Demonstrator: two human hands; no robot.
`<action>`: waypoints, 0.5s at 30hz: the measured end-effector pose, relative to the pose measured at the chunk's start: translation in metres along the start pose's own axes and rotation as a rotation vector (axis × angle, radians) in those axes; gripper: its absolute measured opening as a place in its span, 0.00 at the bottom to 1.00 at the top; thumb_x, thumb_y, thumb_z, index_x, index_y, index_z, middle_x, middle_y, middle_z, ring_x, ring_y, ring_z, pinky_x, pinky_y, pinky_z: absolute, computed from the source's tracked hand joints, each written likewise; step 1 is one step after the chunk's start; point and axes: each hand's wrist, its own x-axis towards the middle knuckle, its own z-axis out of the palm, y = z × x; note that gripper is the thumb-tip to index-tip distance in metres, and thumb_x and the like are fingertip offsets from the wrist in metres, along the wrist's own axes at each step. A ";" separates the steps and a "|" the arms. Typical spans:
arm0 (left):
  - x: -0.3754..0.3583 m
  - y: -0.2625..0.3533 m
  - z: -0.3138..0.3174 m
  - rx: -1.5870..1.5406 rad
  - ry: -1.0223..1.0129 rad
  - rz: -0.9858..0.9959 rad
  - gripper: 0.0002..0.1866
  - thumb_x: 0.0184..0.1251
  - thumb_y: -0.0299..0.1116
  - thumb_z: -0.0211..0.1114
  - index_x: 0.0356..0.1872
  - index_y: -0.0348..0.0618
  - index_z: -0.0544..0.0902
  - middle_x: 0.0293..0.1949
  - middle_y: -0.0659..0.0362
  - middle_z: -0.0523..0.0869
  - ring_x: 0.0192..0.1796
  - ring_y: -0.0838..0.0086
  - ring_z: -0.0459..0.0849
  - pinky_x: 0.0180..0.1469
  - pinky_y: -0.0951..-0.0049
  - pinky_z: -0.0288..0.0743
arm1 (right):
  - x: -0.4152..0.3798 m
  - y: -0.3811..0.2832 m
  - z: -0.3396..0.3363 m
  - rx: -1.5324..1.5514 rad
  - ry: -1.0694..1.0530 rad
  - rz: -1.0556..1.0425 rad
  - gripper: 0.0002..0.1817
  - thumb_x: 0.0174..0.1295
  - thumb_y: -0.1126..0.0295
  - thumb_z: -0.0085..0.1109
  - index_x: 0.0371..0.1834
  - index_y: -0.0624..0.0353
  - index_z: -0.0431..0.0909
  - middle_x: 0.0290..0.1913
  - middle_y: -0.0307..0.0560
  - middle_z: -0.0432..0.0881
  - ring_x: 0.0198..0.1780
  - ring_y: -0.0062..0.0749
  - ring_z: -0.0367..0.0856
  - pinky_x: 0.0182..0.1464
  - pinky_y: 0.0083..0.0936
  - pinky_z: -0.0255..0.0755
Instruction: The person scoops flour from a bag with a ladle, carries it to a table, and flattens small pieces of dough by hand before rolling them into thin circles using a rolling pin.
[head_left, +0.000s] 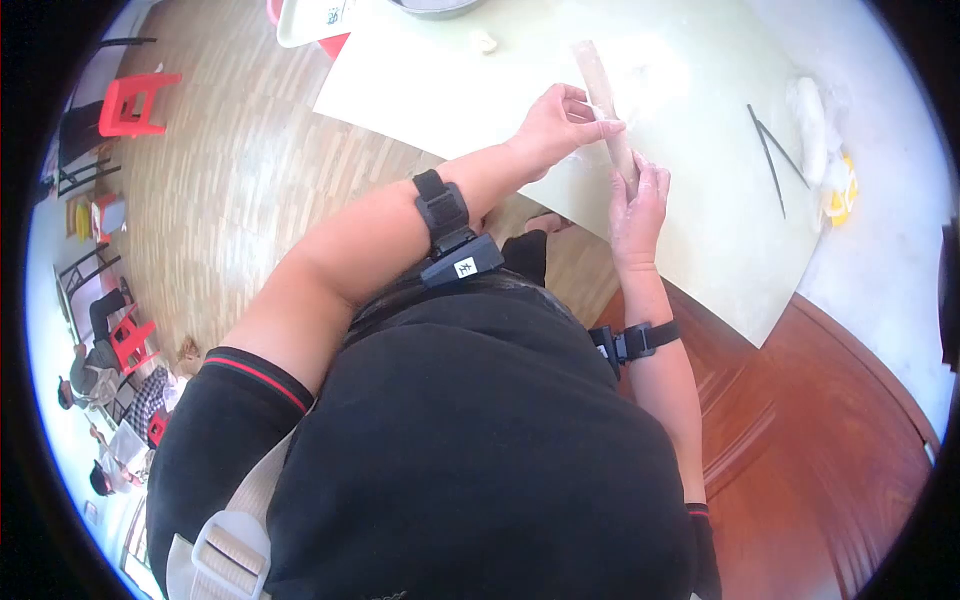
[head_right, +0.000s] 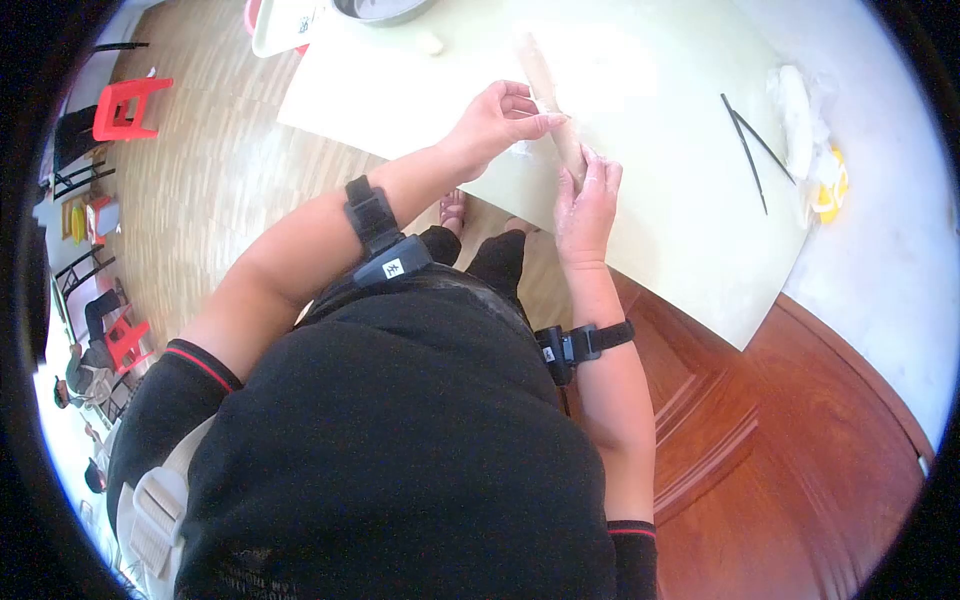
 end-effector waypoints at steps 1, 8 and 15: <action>0.002 0.001 0.003 -0.006 0.033 -0.010 0.40 0.58 0.42 0.76 0.62 0.24 0.65 0.51 0.44 0.81 0.53 0.63 0.82 0.59 0.66 0.76 | 0.001 0.000 0.000 0.003 0.002 -0.002 0.19 0.63 0.75 0.58 0.58 0.64 0.73 0.50 0.58 0.72 0.51 0.52 0.74 0.57 0.39 0.70; 0.010 -0.002 0.006 -0.110 0.018 -0.023 0.30 0.63 0.33 0.71 0.59 0.26 0.67 0.50 0.45 0.81 0.49 0.66 0.84 0.53 0.71 0.79 | -0.002 0.006 0.005 0.239 -0.018 0.094 0.19 0.62 0.76 0.61 0.57 0.65 0.74 0.47 0.54 0.73 0.51 0.45 0.76 0.56 0.34 0.71; 0.006 -0.008 0.010 -0.125 0.065 -0.023 0.25 0.67 0.33 0.67 0.57 0.27 0.70 0.50 0.46 0.82 0.50 0.65 0.84 0.55 0.70 0.79 | -0.007 0.019 0.017 0.429 -0.028 0.181 0.20 0.63 0.71 0.63 0.57 0.67 0.75 0.48 0.53 0.75 0.51 0.40 0.78 0.56 0.32 0.72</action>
